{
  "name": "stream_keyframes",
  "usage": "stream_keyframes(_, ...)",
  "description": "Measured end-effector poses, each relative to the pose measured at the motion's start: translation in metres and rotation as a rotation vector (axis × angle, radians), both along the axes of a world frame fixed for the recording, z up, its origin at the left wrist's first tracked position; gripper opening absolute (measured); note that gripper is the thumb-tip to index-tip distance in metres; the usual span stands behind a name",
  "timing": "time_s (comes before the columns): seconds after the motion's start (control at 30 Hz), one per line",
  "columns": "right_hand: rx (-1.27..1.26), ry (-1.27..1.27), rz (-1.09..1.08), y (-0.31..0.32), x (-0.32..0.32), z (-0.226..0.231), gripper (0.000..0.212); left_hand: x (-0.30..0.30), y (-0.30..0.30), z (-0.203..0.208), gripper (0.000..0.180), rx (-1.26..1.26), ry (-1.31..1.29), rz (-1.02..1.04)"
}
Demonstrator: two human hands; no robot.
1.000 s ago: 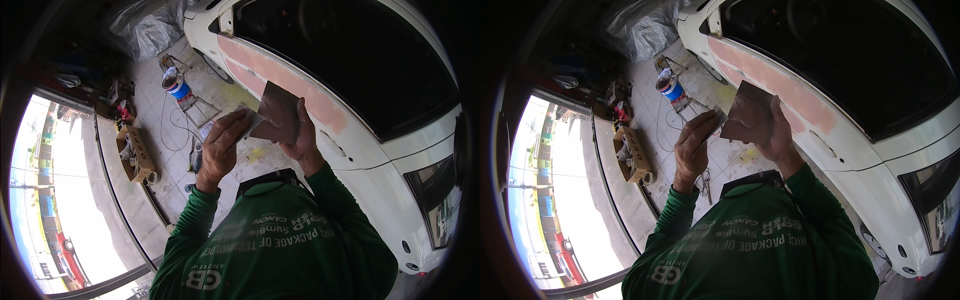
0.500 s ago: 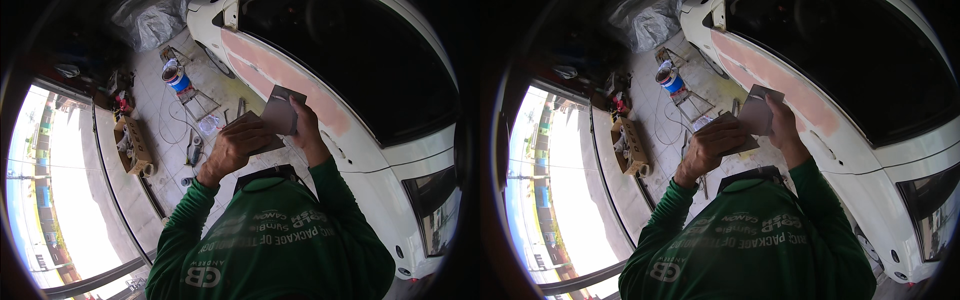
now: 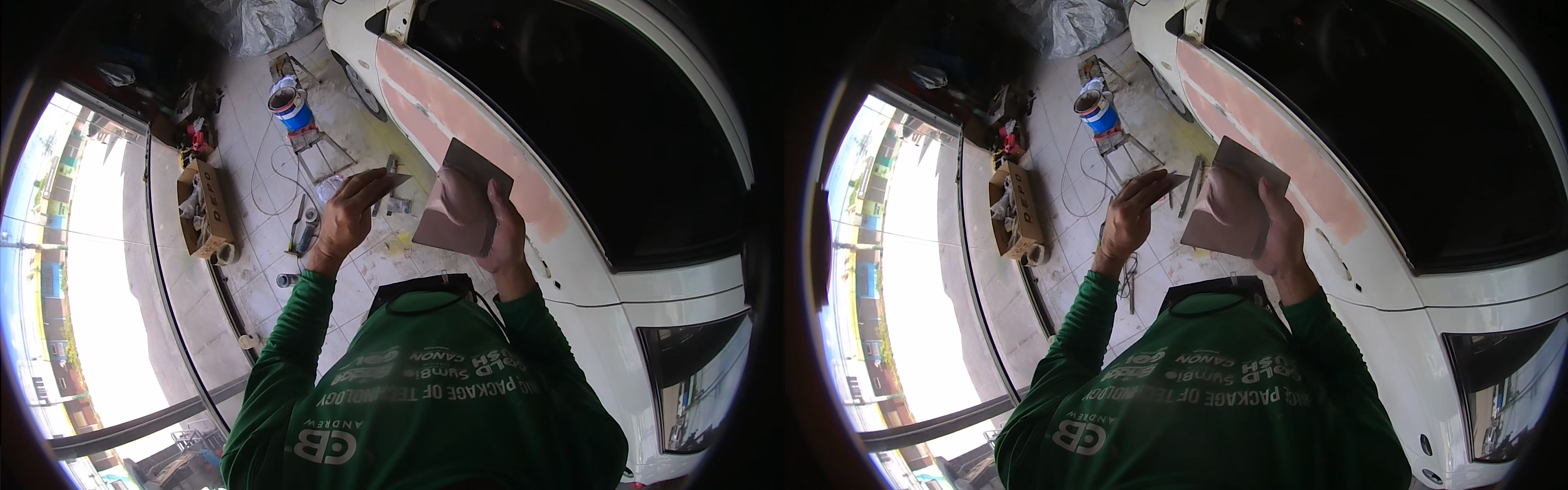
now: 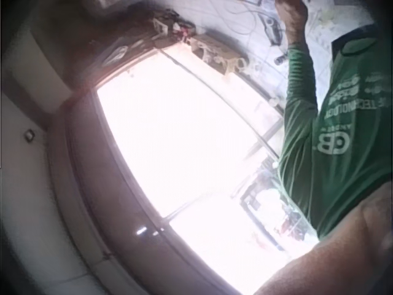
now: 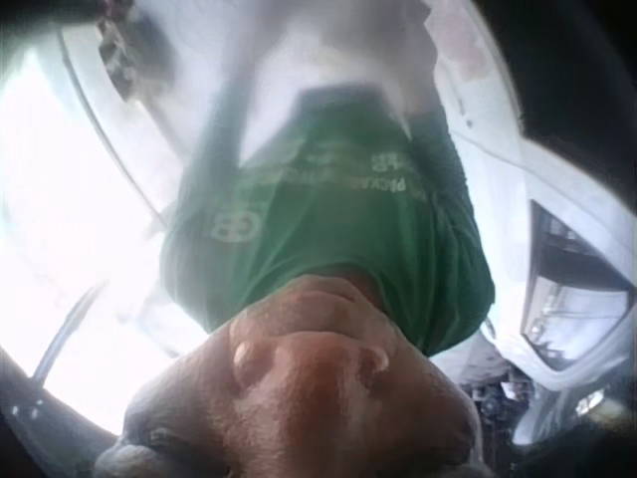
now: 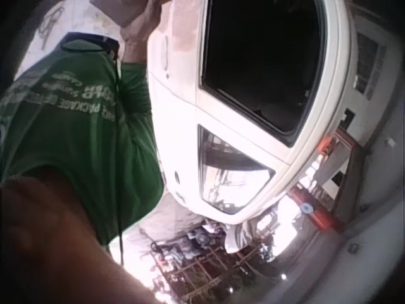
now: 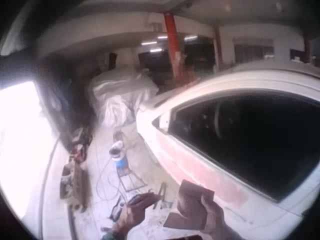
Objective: The person sands the side of a white car door using a sanding block and sandpaper. They move along the door panel, smoothing the surface of the pink filler material.
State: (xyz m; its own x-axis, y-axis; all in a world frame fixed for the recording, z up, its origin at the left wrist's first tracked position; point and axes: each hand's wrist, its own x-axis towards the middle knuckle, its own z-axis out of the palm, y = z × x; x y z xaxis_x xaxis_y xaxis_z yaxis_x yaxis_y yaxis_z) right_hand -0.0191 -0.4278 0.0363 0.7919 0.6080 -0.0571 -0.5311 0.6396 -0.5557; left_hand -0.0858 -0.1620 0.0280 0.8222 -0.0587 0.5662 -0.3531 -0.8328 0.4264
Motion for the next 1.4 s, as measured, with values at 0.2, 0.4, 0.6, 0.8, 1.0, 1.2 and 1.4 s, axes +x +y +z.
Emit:
stream_keyframes(0.2, -0.603, -0.535, -0.257, -0.002, 0.026, -0.024, 0.053, 0.007, -0.051, 0.038, 0.037, -0.024, -0.213, -0.019)
stream_keyframes(0.4, -0.54, -0.185, -0.464, -0.024, 0.038, -0.003, 0.061, -0.007, -0.09, 0.004, 0.029, 0.015, -0.094, -0.205)
stream_keyframes(0.6, -0.211, -0.021, -0.521, -0.082, 0.069, 0.035, 0.056, -0.016, -0.057, -0.048, 0.03, -1.477, 0.184, -0.191)
stream_keyframes(0.8, -0.052, -0.014, -0.405, -0.102, 0.08, 0.014, 0.055, 0.008, -0.016, -0.07, 0.064, -2.179, -0.012, -0.398)
stream_keyframes(1.0, -0.119, 0.068, -0.486, -0.099, 0.09, 0.001, 0.058, 0.073, 0.049, -0.142, 0.046, -2.167, 0.106, -0.205)
stream_keyframes(1.2, -0.291, 0.097, -0.723, -0.064, 0.119, 0.012, 0.061, 0.186, 0.117, -0.215, 0.03, -2.289, 0.139, -0.207)
stream_keyframes(1.4, -0.431, -0.041, -0.644, -0.029, 0.153, -0.005, 0.061, 0.283, 0.156, -0.226, 0.03, -2.199, 0.313, -0.276)
